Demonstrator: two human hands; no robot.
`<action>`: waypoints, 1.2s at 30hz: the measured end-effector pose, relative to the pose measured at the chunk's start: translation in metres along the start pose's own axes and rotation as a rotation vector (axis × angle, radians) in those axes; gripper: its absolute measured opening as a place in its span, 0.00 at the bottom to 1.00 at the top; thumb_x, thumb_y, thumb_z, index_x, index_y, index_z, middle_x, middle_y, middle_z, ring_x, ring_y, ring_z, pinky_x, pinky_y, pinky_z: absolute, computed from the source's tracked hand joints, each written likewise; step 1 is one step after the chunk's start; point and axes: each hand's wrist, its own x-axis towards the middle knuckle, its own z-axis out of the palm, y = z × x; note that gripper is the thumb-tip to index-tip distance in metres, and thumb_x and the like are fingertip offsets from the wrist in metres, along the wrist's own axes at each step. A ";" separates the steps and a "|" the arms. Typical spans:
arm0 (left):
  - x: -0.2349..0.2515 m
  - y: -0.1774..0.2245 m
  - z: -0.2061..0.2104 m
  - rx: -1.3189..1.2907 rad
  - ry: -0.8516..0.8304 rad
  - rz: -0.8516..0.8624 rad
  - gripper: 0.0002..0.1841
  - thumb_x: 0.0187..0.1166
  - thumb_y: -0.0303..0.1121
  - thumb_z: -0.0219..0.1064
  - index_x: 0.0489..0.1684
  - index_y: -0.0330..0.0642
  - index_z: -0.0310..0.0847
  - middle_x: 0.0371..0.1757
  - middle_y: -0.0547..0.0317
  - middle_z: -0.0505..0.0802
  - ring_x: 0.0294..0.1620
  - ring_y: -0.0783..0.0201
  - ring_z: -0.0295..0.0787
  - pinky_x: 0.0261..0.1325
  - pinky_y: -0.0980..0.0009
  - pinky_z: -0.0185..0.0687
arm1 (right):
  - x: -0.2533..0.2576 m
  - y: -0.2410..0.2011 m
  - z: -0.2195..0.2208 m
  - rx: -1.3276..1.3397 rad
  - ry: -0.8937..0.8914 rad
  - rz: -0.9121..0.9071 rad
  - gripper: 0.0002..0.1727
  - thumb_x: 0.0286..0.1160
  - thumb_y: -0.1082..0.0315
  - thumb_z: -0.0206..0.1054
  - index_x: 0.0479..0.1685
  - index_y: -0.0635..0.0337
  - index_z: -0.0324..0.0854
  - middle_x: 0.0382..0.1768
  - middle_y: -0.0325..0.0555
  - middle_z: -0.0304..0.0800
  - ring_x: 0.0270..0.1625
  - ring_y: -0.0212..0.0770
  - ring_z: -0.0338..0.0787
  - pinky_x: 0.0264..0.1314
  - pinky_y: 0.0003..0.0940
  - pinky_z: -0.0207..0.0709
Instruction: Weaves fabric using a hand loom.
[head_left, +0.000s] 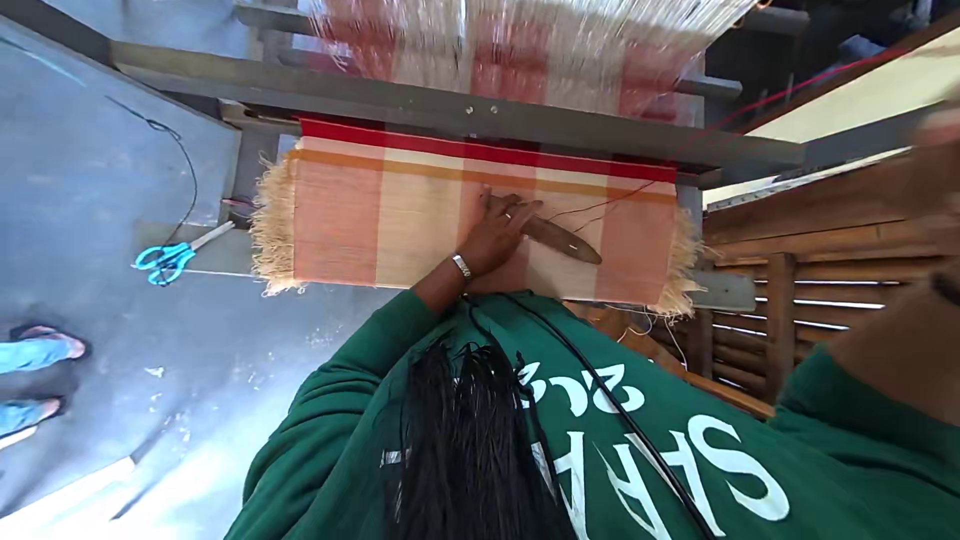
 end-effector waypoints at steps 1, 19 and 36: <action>-0.010 -0.003 -0.005 -0.005 0.016 -0.014 0.27 0.86 0.34 0.61 0.86 0.45 0.68 0.78 0.49 0.84 0.86 0.43 0.69 0.90 0.28 0.33 | 0.023 -0.016 0.048 -0.012 -0.055 -0.030 0.15 0.87 0.56 0.62 0.65 0.50 0.80 0.47 0.28 0.90 0.29 0.19 0.83 0.27 0.13 0.77; -0.097 -0.012 -0.017 0.002 0.286 -0.256 0.39 0.77 0.43 0.70 0.89 0.44 0.61 0.75 0.55 0.86 0.83 0.52 0.74 0.90 0.27 0.39 | 0.072 0.162 0.293 -0.735 -0.529 0.101 0.22 0.78 0.68 0.68 0.70 0.65 0.80 0.66 0.63 0.84 0.74 0.60 0.81 0.82 0.51 0.71; -0.095 -0.012 -0.005 0.205 0.126 -0.190 0.31 0.75 0.54 0.71 0.82 0.73 0.73 0.78 0.63 0.83 0.87 0.45 0.67 0.82 0.17 0.40 | 0.057 0.170 0.278 -0.678 -0.470 0.176 0.21 0.86 0.55 0.62 0.62 0.64 0.82 0.55 0.59 0.88 0.55 0.54 0.90 0.63 0.51 0.83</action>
